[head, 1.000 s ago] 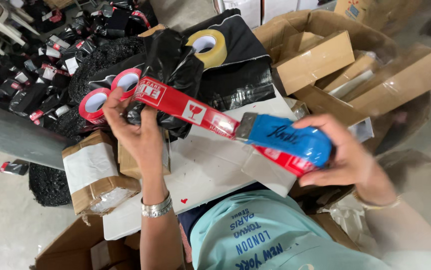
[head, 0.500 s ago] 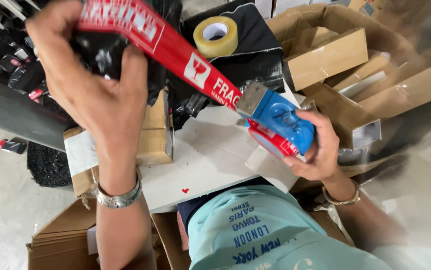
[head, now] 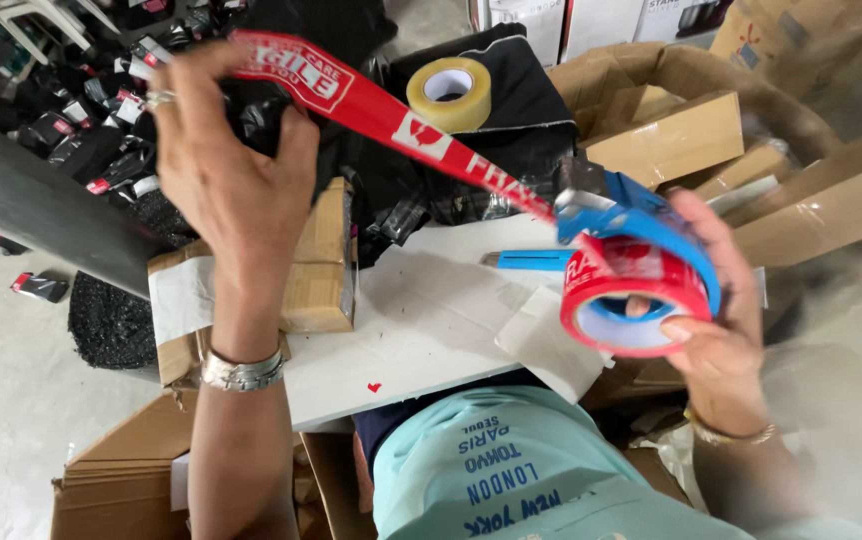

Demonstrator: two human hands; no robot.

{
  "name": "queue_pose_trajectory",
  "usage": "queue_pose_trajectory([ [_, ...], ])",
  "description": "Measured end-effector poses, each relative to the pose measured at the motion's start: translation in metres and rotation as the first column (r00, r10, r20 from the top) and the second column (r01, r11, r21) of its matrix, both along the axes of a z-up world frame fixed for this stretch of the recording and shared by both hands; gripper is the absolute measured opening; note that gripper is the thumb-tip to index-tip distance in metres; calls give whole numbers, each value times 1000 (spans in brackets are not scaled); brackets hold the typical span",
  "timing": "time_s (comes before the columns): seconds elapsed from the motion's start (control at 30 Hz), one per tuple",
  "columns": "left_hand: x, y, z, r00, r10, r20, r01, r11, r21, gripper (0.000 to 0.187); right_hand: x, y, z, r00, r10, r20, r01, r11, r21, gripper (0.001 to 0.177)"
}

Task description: The person packs items into black plastic bags and small cardboard boxes, sealing them with tape and applying shipping labels.

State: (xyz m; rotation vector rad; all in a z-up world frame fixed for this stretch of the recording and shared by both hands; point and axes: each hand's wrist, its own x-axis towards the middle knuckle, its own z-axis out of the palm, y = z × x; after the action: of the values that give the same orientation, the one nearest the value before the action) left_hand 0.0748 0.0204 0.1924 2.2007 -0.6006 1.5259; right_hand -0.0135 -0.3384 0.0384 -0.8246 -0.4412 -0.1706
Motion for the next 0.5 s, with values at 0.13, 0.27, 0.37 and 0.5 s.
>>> queue_pose_trajectory([
  [0.13,8,0,-22,995,67,-72,-69,997,-29,34,6,-8,-6,993,-64,98,81,982,-174,97],
  [0.27,10,-4,-35,992,20,-128,-36,992,-121,34,13,0,-16,994,110,25,-111,994,27,98],
  [0.37,12,-14,-48,995,8,-102,-31,974,-224,36,17,19,-20,998,69,-8,-68,996,61,104],
  [0.5,15,-57,-85,990,-143,-4,125,877,-463,43,27,56,-13,996,-84,31,84,996,15,103],
])
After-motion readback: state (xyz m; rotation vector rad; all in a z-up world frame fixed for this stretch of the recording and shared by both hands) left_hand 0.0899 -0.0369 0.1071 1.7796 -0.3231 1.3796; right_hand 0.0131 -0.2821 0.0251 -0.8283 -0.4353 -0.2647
